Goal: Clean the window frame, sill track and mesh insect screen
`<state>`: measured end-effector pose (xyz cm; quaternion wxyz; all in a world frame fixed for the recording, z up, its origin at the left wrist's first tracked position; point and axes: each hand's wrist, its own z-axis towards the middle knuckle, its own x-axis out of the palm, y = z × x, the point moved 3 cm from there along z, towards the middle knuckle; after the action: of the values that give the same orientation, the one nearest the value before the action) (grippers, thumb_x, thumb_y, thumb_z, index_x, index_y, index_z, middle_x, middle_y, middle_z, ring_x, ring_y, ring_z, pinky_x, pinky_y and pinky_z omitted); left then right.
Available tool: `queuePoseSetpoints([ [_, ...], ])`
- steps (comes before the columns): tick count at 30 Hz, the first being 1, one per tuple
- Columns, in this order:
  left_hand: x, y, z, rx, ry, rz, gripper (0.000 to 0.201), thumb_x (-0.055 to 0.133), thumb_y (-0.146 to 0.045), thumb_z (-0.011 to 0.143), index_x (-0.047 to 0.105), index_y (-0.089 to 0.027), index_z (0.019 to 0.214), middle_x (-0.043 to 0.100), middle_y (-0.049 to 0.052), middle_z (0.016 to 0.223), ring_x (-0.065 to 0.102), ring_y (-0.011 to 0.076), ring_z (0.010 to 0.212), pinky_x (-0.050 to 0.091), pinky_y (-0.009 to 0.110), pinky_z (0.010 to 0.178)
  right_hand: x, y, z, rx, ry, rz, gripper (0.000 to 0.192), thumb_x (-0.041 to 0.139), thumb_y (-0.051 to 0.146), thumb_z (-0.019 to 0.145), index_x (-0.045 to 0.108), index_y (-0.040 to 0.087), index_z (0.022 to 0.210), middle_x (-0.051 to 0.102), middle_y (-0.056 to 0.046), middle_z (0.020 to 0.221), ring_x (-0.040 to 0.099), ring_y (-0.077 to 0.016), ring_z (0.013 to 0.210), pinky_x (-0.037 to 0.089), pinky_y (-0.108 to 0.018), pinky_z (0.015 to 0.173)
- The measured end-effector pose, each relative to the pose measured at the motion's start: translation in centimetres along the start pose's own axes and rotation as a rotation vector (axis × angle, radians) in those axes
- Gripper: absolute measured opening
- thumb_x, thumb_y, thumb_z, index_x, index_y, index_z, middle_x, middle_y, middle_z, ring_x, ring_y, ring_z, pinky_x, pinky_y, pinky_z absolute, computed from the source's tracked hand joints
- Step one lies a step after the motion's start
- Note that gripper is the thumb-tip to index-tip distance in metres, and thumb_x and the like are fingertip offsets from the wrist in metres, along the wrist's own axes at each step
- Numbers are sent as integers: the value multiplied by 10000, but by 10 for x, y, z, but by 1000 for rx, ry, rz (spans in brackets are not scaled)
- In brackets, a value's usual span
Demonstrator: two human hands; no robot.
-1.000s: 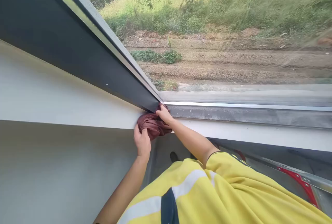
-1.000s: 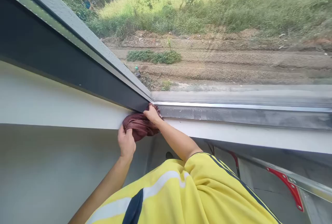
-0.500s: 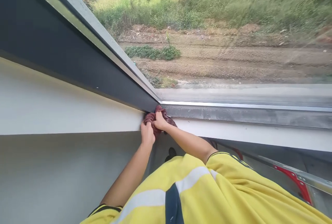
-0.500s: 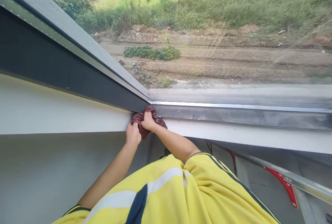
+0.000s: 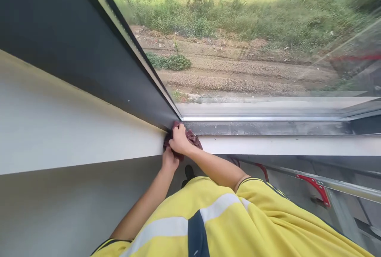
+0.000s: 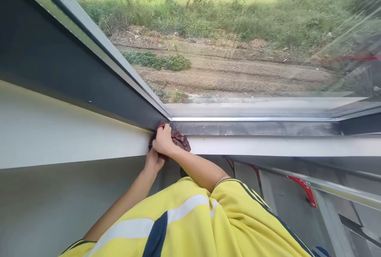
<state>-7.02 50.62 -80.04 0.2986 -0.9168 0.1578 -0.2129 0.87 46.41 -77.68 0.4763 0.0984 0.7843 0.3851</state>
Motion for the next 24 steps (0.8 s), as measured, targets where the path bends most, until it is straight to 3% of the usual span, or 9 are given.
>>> queuePoseSetpoints([
  [5, -8, 4, 8, -90, 29, 12, 269, 406, -138, 951, 557, -61, 1159, 580, 151, 1168, 621, 186, 939, 560, 275, 793, 8, -7, 6, 126, 129, 2, 386, 544, 103, 680, 490, 92, 1062, 406, -181, 1179, 441, -294, 1118, 374, -434, 1009],
  [9, -8, 4, 11, -102, 86, 0, 271, 378, -127, 959, 555, -79, 1158, 586, 130, 1170, 623, 172, 929, 558, 253, 754, 2, -7, 9, 94, 27, 30, 385, 541, 121, 696, 487, 106, 1077, 392, -176, 1222, 435, -283, 1141, 376, -405, 1025],
  [13, -7, 2, 12, -109, 99, 14, 238, 385, -139, 963, 562, -76, 1108, 580, 132, 1178, 621, 168, 911, 553, 254, 760, 3, -8, 9, 211, 175, 28, 427, 563, 116, 682, 486, 83, 1101, 394, -200, 1234, 458, -291, 1135, 399, -405, 1010],
  [15, -8, 0, 12, -115, 68, 32, 210, 420, -106, 939, 567, -77, 1086, 588, 132, 1159, 623, 166, 887, 549, 241, 738, 2, -3, 7, 163, 126, 45, 423, 573, 128, 678, 494, 95, 1092, 396, -188, 1226, 451, -294, 1141, 415, -413, 993],
  [18, -5, -2, 11, -92, 117, 10, 222, 413, -121, 946, 581, -91, 1088, 598, 120, 1143, 616, 172, 952, 546, 234, 779, -2, 2, 6, 91, -33, 31, 434, 555, 111, 681, 483, 114, 1110, 388, -169, 1231, 426, -282, 1162, 403, -423, 1005],
  [22, -4, 0, 14, -94, 87, 16, 238, 397, -142, 956, 578, -89, 1102, 594, 119, 1152, 612, 179, 968, 547, 256, 807, 1, 0, 5, 181, 87, 15, 427, 570, 123, 675, 483, 109, 1092, 409, -169, 1195, 451, -284, 1124, 408, -429, 990],
  [24, -6, 2, 15, -91, 69, 36, 221, 437, -103, 924, 588, -96, 1085, 598, 114, 1139, 614, 185, 957, 547, 257, 795, 0, 2, 3, 130, 44, 15, 414, 570, 133, 677, 482, 117, 1082, 403, -158, 1190, 453, -286, 1111, 422, -433, 965],
])
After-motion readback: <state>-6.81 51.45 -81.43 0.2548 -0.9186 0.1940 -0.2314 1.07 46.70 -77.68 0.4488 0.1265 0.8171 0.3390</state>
